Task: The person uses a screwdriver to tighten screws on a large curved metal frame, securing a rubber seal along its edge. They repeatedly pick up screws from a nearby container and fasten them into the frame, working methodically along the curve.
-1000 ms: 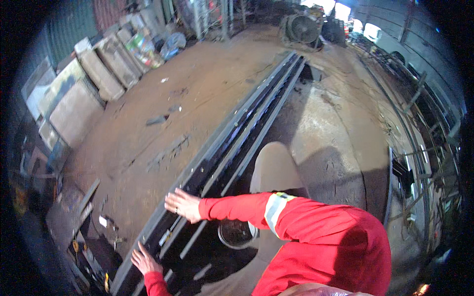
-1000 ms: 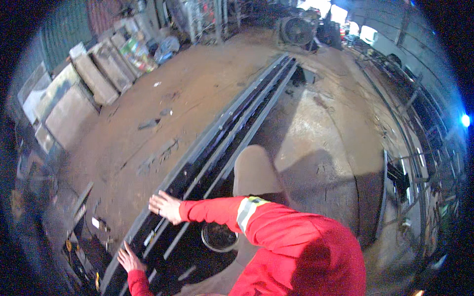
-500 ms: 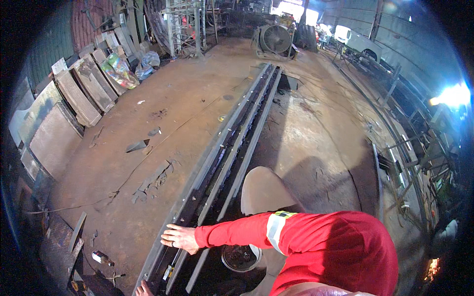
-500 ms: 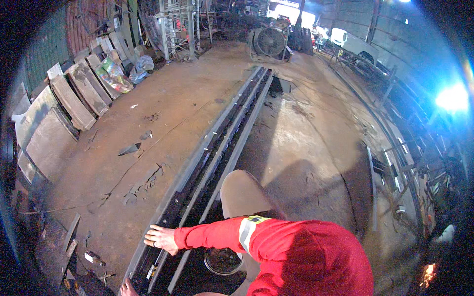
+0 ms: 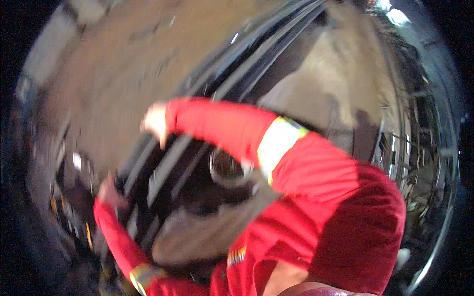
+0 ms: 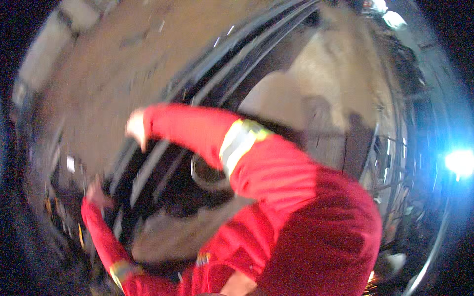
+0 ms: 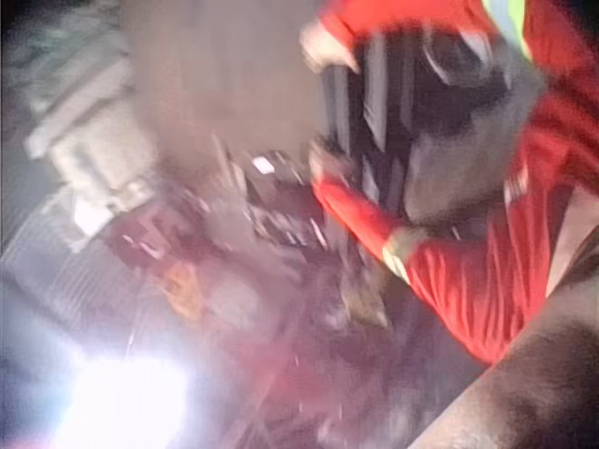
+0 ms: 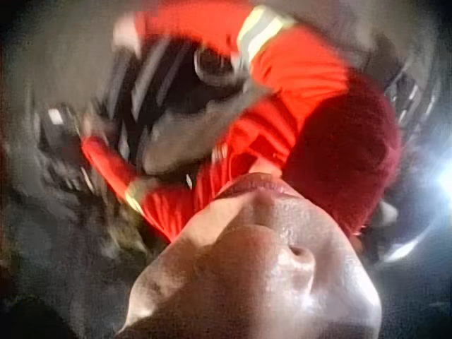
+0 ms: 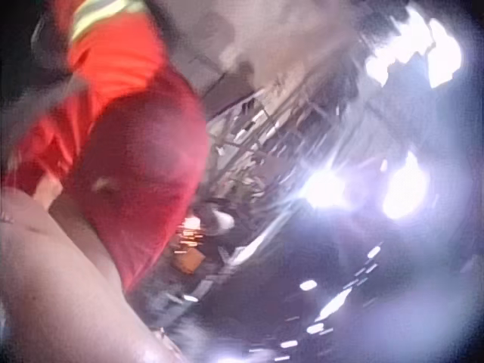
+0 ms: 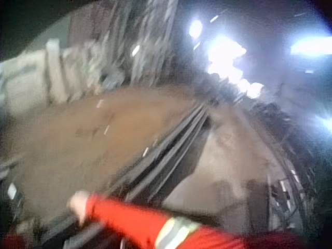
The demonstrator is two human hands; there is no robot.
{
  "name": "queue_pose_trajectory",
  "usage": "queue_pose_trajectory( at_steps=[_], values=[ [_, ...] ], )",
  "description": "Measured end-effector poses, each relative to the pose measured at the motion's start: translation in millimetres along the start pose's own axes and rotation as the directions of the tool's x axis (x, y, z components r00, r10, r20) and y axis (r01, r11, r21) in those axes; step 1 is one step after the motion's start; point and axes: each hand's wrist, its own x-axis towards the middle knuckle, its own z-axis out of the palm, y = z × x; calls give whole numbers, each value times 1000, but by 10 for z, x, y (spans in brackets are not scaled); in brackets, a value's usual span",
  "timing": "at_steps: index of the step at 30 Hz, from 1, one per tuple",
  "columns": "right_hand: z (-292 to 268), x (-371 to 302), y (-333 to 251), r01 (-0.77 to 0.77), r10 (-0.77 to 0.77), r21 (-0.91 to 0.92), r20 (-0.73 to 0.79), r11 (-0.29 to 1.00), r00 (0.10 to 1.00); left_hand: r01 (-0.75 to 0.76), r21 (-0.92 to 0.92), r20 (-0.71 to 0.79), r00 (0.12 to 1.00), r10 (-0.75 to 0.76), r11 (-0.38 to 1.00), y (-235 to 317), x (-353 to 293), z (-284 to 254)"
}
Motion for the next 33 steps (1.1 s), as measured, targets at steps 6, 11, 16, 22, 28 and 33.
queue_pose_trajectory(
  at_steps=[6,11,16,22,28,33],
  values=[
    [299,-91,116,146,-315,-321,-574,936,756,-100,-145,-127,989,82,984,-234,75,113],
    [-559,-1487,-462,84,94,394,-413,915,906,5,-181,-260,964,-53,984,260,-199,82],
    [403,-2355,-550,-197,74,285,390,938,918,140,-346,-262,935,-239,928,-251,-567,156],
    [2442,-2153,-521,-49,105,-177,323,983,941,-390,-463,-727,681,-90,796,1769,-980,-488],
    [2810,-1832,-502,-106,153,-112,605,988,781,-309,-503,-568,822,-39,807,2132,-1078,-249],
    [2842,-1968,-351,-159,200,-121,614,980,763,-306,-454,-669,738,-93,837,2080,-911,-260]
  ],
)
